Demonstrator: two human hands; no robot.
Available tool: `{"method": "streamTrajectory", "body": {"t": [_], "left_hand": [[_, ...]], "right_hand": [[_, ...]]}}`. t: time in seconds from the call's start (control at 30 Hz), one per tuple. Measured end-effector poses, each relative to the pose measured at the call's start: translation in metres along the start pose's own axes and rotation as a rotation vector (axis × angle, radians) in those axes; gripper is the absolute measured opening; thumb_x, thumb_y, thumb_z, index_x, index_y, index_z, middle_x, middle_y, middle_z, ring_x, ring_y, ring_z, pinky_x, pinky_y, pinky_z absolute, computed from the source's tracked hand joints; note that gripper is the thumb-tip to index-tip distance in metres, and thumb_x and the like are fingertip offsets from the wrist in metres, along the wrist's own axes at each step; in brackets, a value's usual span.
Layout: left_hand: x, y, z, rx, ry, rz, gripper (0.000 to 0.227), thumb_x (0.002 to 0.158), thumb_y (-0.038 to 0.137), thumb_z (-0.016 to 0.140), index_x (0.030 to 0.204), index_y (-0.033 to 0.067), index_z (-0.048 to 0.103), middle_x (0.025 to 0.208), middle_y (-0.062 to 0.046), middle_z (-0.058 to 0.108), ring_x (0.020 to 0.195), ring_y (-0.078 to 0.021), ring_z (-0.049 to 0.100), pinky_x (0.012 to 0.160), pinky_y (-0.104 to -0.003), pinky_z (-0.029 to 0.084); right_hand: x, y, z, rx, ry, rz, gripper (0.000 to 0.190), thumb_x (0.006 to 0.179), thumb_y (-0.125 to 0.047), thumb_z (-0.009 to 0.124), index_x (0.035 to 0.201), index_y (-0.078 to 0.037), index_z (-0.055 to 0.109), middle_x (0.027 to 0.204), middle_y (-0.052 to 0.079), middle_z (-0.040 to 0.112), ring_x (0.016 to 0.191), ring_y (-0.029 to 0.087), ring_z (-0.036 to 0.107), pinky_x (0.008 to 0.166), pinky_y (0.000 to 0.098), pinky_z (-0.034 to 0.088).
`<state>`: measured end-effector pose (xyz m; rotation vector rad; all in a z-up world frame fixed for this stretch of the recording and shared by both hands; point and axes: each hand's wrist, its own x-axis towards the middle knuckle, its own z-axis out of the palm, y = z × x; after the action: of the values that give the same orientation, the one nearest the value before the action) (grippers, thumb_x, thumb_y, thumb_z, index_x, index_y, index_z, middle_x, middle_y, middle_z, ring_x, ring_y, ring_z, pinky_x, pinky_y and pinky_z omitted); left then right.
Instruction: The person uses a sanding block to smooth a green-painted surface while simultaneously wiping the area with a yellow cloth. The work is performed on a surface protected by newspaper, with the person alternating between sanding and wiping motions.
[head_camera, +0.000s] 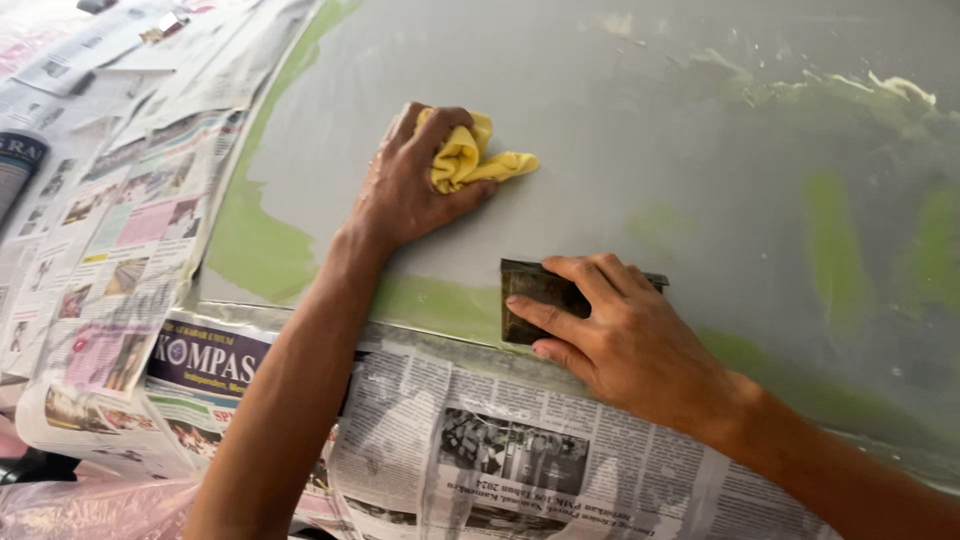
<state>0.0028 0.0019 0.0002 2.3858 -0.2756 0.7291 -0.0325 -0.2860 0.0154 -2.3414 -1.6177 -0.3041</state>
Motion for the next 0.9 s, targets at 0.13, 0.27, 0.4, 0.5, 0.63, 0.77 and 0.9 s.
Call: {"method": "streamTrajectory", "body": {"t": [0.13,0.27,0.4,0.5,0.63,0.77,0.9], "left_hand": [[-0.003,-0.003,0.003,-0.005,0.028,0.036,0.062,0.082,0.038,0.087,0.131,0.0131,0.059,0.126,-0.015,0.061,0.117,-0.0379,0.061,0.097,-0.05,0.053],[-0.002,-0.012,0.011,0.042,0.036,0.064,0.062,0.081,0.039,0.085,0.131,0.0141,0.058,0.125,-0.016,0.059,0.119,-0.0381,0.058,0.097,-0.052,0.051],[0.0,-0.017,0.02,0.115,0.071,0.131,0.061,0.085,0.038,0.082,0.133,0.0135,0.054,0.124,-0.018,0.055,0.119,-0.0388,0.056,0.099,-0.055,0.048],[0.002,-0.019,0.023,0.096,0.067,0.158,0.06,0.085,0.037,0.08,0.132,0.0123,0.053,0.122,-0.019,0.054,0.117,-0.0381,0.054,0.097,-0.054,0.046],[0.001,-0.017,0.026,0.046,0.055,0.121,0.057,0.082,0.035,0.078,0.128,0.0133,0.054,0.122,-0.016,0.054,0.115,-0.0369,0.055,0.096,-0.054,0.046],[0.011,-0.025,0.027,0.053,-0.031,0.226,0.058,0.078,0.035,0.08,0.125,0.0135,0.055,0.123,-0.017,0.053,0.115,-0.0387,0.053,0.095,-0.055,0.045],[0.012,-0.067,0.004,-0.059,-0.236,0.366,0.059,0.077,0.031,0.081,0.128,0.0173,0.055,0.123,-0.014,0.054,0.119,-0.037,0.053,0.099,-0.055,0.044]], "right_hand": [[0.017,-0.01,0.0,0.036,-0.028,0.055,0.041,0.089,-0.036,0.069,0.125,-0.016,0.073,0.131,0.019,0.059,0.116,0.035,0.057,0.097,0.0507,0.05],[0.035,-0.023,0.011,-0.01,-0.011,0.075,0.042,0.089,-0.037,0.069,0.122,-0.012,0.071,0.133,0.022,0.058,0.121,0.037,0.055,0.1,0.0518,0.049],[0.035,-0.03,0.014,-0.05,-0.029,0.153,0.044,0.086,-0.042,0.072,0.119,-0.012,0.072,0.136,0.02,0.058,0.125,0.038,0.054,0.1,0.0522,0.048],[0.037,-0.037,0.016,-0.014,-0.01,0.288,0.044,0.08,-0.04,0.075,0.116,-0.014,0.074,0.137,0.015,0.059,0.127,0.036,0.054,0.1,0.0508,0.049],[0.049,-0.051,0.023,0.046,0.052,0.449,0.037,0.071,-0.037,0.077,0.104,-0.019,0.08,0.134,0.008,0.065,0.125,0.03,0.058,0.101,0.046,0.052],[0.069,-0.074,0.057,0.037,0.017,0.421,0.031,0.078,-0.036,0.08,0.105,-0.021,0.082,0.132,0.01,0.065,0.121,0.031,0.056,0.102,0.0486,0.049],[0.032,-0.07,0.024,0.014,0.008,0.531,0.031,0.074,-0.034,0.081,0.103,-0.022,0.083,0.139,0.009,0.063,0.125,0.031,0.054,0.1,0.0468,0.049]]}}
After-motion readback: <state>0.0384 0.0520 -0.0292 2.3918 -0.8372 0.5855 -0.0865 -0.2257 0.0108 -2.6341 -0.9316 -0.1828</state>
